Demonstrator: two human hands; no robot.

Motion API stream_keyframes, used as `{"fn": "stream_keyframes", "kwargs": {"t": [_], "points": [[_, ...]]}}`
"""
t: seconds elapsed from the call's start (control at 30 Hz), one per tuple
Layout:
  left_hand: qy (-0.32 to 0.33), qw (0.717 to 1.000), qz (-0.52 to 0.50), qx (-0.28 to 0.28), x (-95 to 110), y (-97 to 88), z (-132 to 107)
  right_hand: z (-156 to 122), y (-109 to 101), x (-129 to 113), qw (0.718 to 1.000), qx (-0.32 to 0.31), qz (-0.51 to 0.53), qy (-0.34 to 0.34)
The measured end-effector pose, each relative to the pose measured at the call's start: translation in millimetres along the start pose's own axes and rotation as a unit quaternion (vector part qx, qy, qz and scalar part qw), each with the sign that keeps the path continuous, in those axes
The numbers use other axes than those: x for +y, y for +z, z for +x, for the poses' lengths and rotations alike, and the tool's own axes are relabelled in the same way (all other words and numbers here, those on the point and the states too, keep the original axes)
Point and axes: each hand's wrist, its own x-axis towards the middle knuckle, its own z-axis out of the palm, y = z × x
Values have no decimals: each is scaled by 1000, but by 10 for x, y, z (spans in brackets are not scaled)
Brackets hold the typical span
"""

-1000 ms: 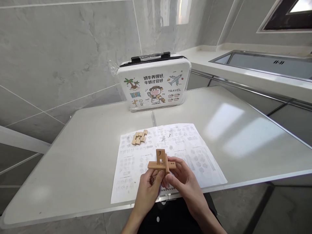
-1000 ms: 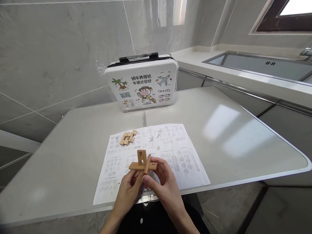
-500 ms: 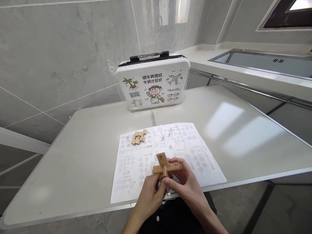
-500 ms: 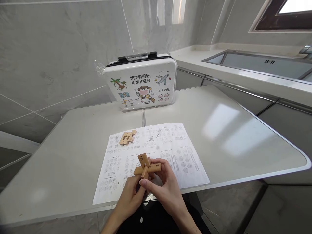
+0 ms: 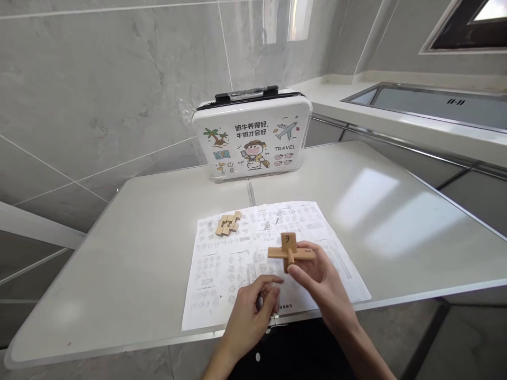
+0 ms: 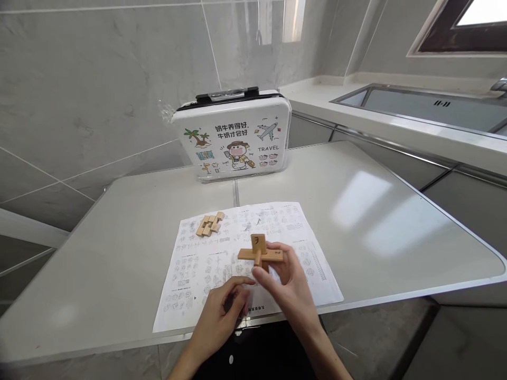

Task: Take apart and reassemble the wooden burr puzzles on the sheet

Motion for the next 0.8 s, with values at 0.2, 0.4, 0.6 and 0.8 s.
{"fn": "stream_keyframes", "kwargs": {"t": [0.2,0.4,0.6,0.8], "points": [[-13,1000,26,-3,-32,6,-12,398,-418,-30,991,94,-84,-42],[-17,999,38,-11,-39,11,-16,764,-706,20,968,144,-197,-51],[-18,999,47,-16,-37,3,-13,1017,-771,21,943,149,-289,-67],[-22,998,48,-23,-22,0,-28,1181,-782,-6,932,162,-318,-67]]}}
